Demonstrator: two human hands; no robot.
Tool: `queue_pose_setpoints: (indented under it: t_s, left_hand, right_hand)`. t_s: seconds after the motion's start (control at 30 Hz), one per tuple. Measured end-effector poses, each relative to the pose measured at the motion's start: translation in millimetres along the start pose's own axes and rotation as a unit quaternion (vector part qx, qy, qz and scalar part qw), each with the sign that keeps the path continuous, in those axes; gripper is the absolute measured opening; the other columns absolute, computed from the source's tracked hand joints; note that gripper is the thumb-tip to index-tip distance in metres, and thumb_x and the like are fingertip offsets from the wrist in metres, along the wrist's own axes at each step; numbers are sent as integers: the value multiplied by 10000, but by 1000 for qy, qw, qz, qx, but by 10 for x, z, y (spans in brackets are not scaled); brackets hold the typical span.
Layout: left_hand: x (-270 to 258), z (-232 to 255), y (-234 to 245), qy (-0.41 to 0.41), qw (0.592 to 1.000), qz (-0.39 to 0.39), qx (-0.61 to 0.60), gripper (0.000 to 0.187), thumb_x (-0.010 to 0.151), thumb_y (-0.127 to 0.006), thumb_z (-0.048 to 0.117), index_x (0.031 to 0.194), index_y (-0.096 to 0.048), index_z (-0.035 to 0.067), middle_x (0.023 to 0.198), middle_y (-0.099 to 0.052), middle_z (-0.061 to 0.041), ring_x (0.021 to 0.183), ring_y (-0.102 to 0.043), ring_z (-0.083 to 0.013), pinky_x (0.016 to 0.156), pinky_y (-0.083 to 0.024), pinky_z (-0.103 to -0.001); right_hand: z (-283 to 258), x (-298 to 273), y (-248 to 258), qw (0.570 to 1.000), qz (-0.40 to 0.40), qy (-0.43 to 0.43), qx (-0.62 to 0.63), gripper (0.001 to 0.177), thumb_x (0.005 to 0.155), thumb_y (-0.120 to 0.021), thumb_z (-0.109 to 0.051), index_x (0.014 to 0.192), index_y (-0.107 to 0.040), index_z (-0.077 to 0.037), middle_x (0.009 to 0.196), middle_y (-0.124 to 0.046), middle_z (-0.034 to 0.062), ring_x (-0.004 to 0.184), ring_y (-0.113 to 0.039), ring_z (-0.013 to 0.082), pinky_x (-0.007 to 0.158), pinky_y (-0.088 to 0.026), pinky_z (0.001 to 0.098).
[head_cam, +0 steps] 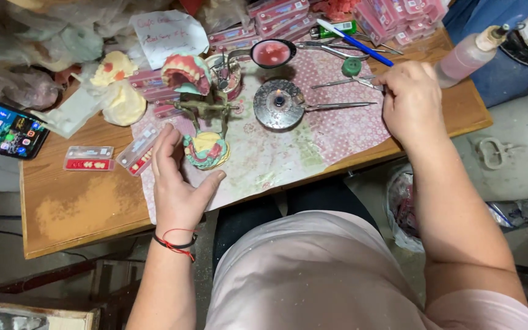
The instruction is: Refining a dental prosthesis model on an articulator using dental tools and wax.
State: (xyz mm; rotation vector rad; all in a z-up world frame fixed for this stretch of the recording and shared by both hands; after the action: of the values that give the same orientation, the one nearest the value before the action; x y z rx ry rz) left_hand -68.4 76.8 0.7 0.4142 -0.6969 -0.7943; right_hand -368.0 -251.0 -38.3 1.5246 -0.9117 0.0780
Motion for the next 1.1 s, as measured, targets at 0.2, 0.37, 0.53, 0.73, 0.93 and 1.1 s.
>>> queue_pose_setpoints:
  t_s: [0.2,0.37,0.53,0.73,0.93,1.1]
  left_hand:
    - [42,48,16,44,999,-6,9,969,702,-948,135,1490,-396,16,1578,-386,-226,1493,-380,-457,1229,-347,-559]
    - [24,-15,-3,39,999,-2,20,834,813,-880,147,1488,-407,16,1563,-417,-210,1484,-403,-436,1218,-357,-556]
    - [25,-36,-16,33,999,-11,28,818,823,-867,126,1485,-402,0,1553,-420,-224,1475,-411,-443,1221,-350,-559]
    - [15,-46,-19,32,999,-12,36,820,832,-861,136,1492,-394,-4,1553,-420,-231,1475,-409,-443,1221,-348,-557]
    - [-16,-81,-18,24,1000,-10,12,866,803,-880,137,1491,-376,-14,1547,-409,-245,1478,-393,-455,1229,-341,-543]
    - [-26,-84,-16,-7,1000,19,17,844,858,-839,287,1505,-387,-15,1546,-435,-250,1475,-423,-384,1253,-378,-459]
  right_hand:
    - [-1190,-199,-93,985,70,153,42,253,1058,-532,-140,1169,-754,-93,1131,-721,140,1144,-678,326,1066,-500,411]
    - [-1589,-217,-136,988,-50,148,19,813,966,-572,-680,1490,-564,-58,1488,-597,189,1435,-505,372,1172,-329,514]
    - [-1471,-255,-79,992,-101,66,-25,1096,858,-496,-880,1543,-491,-26,1552,-524,220,1485,-430,408,1195,-273,543]
    - [-1159,-507,79,994,-87,-22,-63,1098,867,-527,-851,1506,-520,42,1494,-559,278,1457,-463,434,1179,-332,542]
    - [-404,-1066,502,970,-39,-188,-146,1024,888,-765,-588,1516,-512,181,1478,-529,410,1418,-449,546,1184,-325,576]
    - [1412,-2478,441,752,-407,-409,-319,1039,1281,-70,-703,1202,-847,-19,1219,-829,267,1320,-706,417,1221,-198,610]
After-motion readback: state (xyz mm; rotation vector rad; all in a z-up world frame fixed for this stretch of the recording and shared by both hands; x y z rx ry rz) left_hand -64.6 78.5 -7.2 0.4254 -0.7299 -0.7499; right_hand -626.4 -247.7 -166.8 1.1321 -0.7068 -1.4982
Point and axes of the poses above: each hand's wrist, its own x-axis towards the middle knuckle, its own y-axis out of the back of the hand, z = x × y, the point moved 1 cm from there along x, towards the middle knuckle
